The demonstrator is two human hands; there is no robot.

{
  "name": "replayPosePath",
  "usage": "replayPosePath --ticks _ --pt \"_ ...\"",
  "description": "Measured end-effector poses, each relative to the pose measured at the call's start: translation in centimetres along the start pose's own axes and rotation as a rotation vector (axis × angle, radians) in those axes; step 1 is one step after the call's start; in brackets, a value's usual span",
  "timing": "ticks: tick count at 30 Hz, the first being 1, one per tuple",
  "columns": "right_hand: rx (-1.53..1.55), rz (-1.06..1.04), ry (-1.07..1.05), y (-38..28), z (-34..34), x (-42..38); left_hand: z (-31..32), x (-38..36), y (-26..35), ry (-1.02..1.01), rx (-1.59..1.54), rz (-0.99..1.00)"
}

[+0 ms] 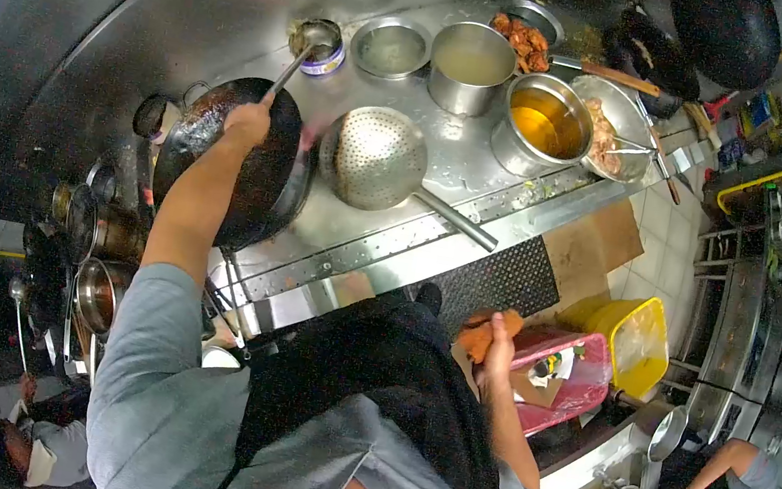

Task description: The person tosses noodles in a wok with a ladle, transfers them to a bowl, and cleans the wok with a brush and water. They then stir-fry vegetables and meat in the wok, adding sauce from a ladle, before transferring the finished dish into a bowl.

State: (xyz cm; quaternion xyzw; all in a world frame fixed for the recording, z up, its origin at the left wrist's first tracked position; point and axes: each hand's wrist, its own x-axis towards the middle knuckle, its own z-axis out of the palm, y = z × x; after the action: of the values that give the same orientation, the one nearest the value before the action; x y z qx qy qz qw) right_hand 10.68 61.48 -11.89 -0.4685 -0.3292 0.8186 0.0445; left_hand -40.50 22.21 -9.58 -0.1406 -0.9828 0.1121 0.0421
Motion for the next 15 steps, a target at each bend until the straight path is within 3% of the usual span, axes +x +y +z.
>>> replayPosePath --ticks 1,3,5,7,9,11,12,13,15 --pt "-0.087 0.0 0.002 -0.4 0.7 0.6 -1.9 0.5 1.1 0.005 0.007 -0.004" --pt "-0.135 0.016 -0.041 -2.0 1.3 1.4 -5.9 1.1 3.7 -0.453 -0.753 -0.43" --pt "-0.265 0.007 -0.083 -5.2 2.7 1.7 -7.2 0.2 6.0 -0.449 -0.705 -0.419" --pt "-0.257 -0.027 -0.155 -7.5 2.5 2.3 -7.6 -2.4 7.9 -0.124 -0.397 -0.388" --pt "-0.347 -0.235 -0.088 -9.2 1.3 3.5 -11.4 -7.2 12.4 -0.099 -0.5 -0.423" --pt "-0.305 -0.287 0.018 -10.8 -0.5 4.6 -7.8 -10.1 15.8 0.095 -0.799 -0.36" --pt "-0.239 -0.312 0.067 -11.4 -1.3 4.9 -0.5 -9.9 16.8 0.553 -0.644 -0.108" --pt "-0.178 -0.333 0.118 -11.7 -2.3 4.9 -5.2 -10.8 20.1 0.094 -0.966 -0.366" --pt "-0.186 -0.314 0.109 -12.1 -5.7 5.7 -4.8 -8.1 23.6 0.054 -1.019 -0.305"
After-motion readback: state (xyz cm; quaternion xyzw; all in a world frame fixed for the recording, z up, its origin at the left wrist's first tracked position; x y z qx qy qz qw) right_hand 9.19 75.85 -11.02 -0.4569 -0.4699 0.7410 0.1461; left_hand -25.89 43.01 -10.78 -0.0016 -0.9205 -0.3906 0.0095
